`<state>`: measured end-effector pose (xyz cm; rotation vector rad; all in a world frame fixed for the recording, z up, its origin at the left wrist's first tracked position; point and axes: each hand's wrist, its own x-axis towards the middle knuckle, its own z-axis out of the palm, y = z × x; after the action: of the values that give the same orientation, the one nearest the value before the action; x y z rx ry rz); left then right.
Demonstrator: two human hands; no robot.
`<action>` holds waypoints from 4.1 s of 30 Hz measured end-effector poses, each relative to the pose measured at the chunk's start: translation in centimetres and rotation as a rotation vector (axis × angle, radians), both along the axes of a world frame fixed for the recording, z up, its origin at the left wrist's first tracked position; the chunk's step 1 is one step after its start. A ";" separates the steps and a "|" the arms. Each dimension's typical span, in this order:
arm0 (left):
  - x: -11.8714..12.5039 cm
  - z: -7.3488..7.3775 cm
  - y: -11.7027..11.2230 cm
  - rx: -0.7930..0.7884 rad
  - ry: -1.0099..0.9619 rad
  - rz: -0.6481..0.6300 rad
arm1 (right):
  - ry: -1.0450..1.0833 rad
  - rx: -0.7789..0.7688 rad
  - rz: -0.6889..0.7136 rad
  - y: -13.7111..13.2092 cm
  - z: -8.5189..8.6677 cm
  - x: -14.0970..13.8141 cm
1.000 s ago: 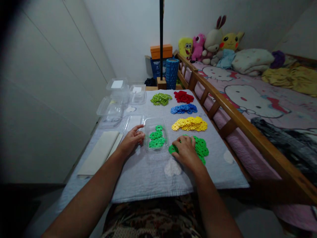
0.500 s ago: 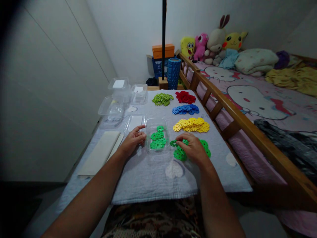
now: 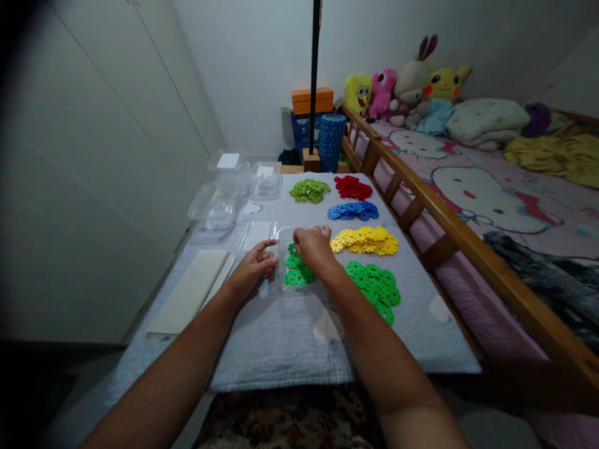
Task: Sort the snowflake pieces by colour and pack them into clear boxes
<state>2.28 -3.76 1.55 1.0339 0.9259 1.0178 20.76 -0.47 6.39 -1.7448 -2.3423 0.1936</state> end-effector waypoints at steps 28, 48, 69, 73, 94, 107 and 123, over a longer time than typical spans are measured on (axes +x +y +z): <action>0.0 0.4 -0.1 -0.005 0.036 0.022 | -0.085 -0.029 -0.064 -12.3 -3.1 11.9; 0.0 0.2 -0.1 0.002 0.015 0.022 | 0.114 0.133 -0.014 -10.1 0.6 11.6; 0.0 0.3 -0.1 0.004 0.033 0.005 | 0.176 0.113 -0.078 -1.3 0.7 4.4; 0.0 0.3 -0.1 -0.009 0.030 0.015 | 0.168 0.098 -0.137 -2.7 0.8 8.9; -0.1 0.2 -0.2 -0.005 0.037 0.006 | 0.027 -0.026 -0.013 -7.9 -2.4 11.4; 0.0 0.3 -0.2 -0.010 0.019 -0.003 | 0.451 0.029 0.063 -5.1 2.7 6.7; 0.0 0.2 -0.1 -0.004 0.020 -0.018 | 0.231 0.194 -0.047 -5.1 -0.4 7.8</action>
<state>2.25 -3.81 1.79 1.0485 0.9328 0.9918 28.57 -5.53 5.97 -1.5918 -2.0805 0.1457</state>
